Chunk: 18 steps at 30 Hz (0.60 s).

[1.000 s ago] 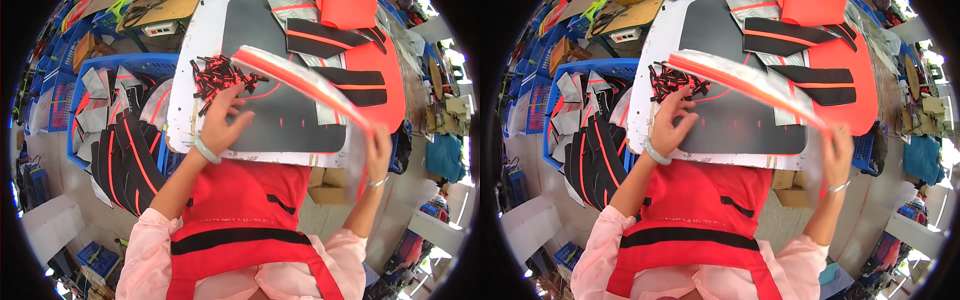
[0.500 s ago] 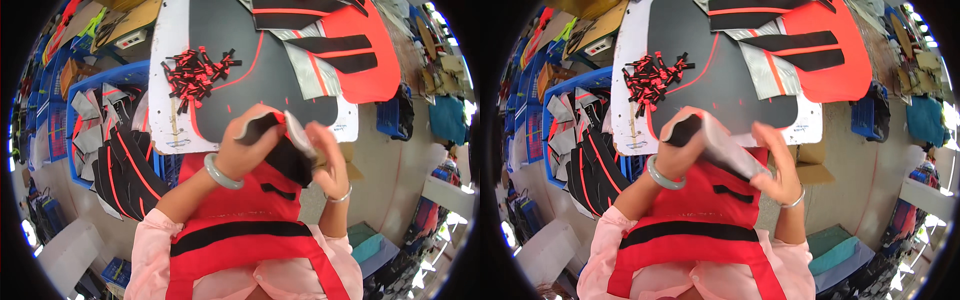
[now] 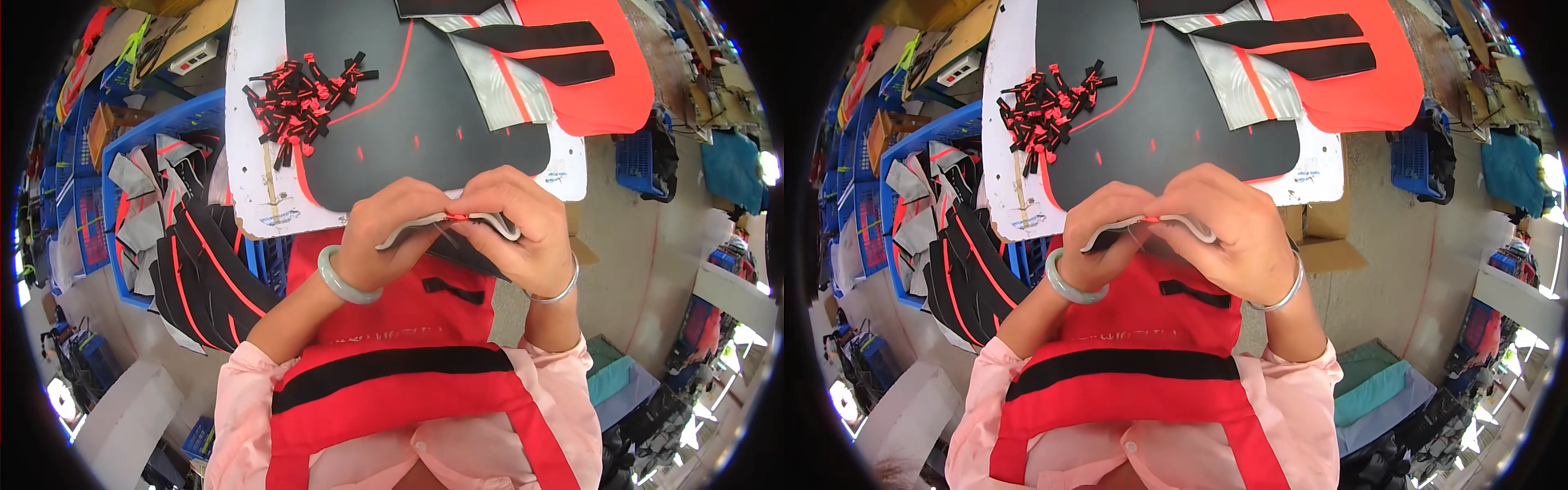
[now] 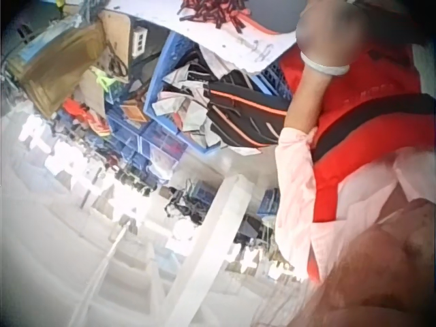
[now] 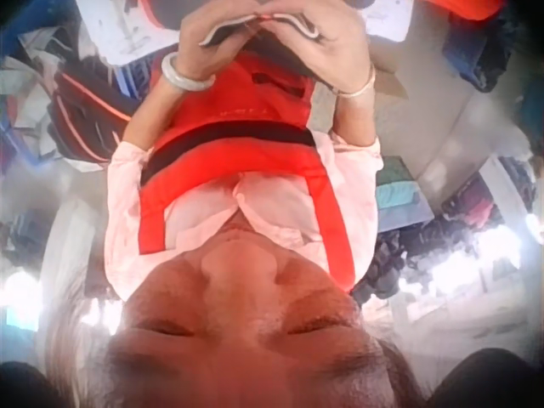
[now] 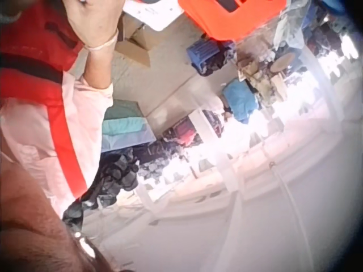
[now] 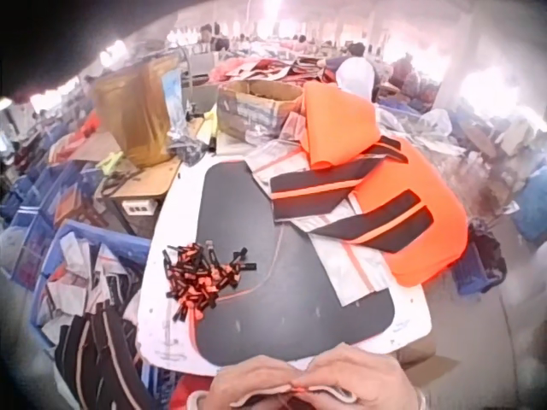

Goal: The person attaches small red and black fabric strips to the edges of larger black and red fabric pieces. They pick up a strip, align it with the edge of a fabric piece, and press it into place. The person repeats this process for multiple fabric pieces, handling them one at a time.

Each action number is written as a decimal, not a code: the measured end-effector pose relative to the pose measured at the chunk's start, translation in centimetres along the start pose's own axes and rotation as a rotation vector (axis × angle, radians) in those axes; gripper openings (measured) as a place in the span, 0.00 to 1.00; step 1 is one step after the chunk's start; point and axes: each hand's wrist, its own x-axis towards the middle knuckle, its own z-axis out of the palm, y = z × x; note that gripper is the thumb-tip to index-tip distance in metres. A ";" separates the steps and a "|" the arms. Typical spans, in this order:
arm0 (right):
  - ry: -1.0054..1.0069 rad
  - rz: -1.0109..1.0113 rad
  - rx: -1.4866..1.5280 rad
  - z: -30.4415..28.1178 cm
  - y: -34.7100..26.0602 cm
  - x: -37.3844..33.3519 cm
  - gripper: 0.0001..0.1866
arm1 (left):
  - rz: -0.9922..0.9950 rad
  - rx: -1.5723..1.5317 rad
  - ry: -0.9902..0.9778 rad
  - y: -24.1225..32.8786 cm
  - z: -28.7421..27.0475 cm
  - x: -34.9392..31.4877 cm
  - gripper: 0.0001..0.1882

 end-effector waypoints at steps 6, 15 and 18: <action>0.038 -0.035 -0.061 0.7 0.4 -0.5 0.11 | 0.021 0.054 -0.007 -0.6 -0.1 -0.1 0.18; 0.176 -0.141 -0.116 -1.6 -1.1 2.1 0.11 | -0.184 -0.162 0.004 -3.5 6.6 -2.0 0.23; 0.217 -0.113 -0.146 -4.3 -6.0 4.9 0.06 | -0.251 -0.279 -0.037 -5.4 11.1 -2.7 0.18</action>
